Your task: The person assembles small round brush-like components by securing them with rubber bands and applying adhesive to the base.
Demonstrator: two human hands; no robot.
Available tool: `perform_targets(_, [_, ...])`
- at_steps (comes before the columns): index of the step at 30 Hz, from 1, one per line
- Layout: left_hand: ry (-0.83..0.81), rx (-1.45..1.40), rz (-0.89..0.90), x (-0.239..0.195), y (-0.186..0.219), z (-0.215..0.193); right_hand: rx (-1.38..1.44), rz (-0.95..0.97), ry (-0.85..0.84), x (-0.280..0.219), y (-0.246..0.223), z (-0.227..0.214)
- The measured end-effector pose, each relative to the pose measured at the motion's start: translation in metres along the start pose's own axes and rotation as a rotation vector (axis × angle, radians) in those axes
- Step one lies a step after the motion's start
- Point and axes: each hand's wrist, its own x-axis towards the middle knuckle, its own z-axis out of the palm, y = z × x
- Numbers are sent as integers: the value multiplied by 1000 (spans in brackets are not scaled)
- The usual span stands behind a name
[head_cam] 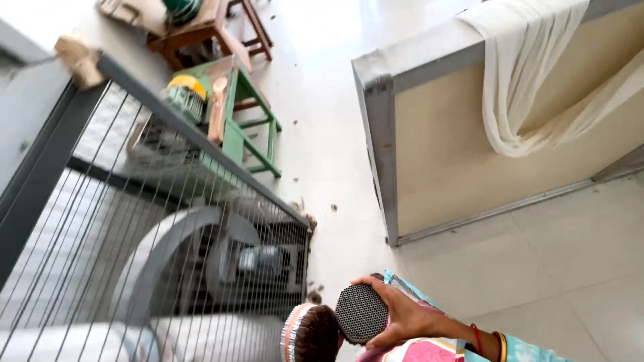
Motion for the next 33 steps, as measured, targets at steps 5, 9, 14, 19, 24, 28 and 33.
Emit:
perform_targets(5, [65,-598,-218,138,227,301,-47,-123,206,99,25,-60])
perform_targets(9, [147,-445,-365,252,268,299,-11,-73,293,189,9,-92])
perform_targets(14, [-118,-492,-220,393,320,343,13,-241,401,277,29,-133])
perform_targets(19, [-292,-615,-89,527,362,399,184,-66,686,331,61,-174])
perform_targets(24, [-393,-672,-119,675,396,478,256,-7,1046,380,84,-224])
perform_targets(28, [-548,-679,-194,777,400,534,400,98,1306,427,129,-271])
perform_targets(33, [-524,-503,-237,901,390,567,304,-22,1353,493,172,-368])
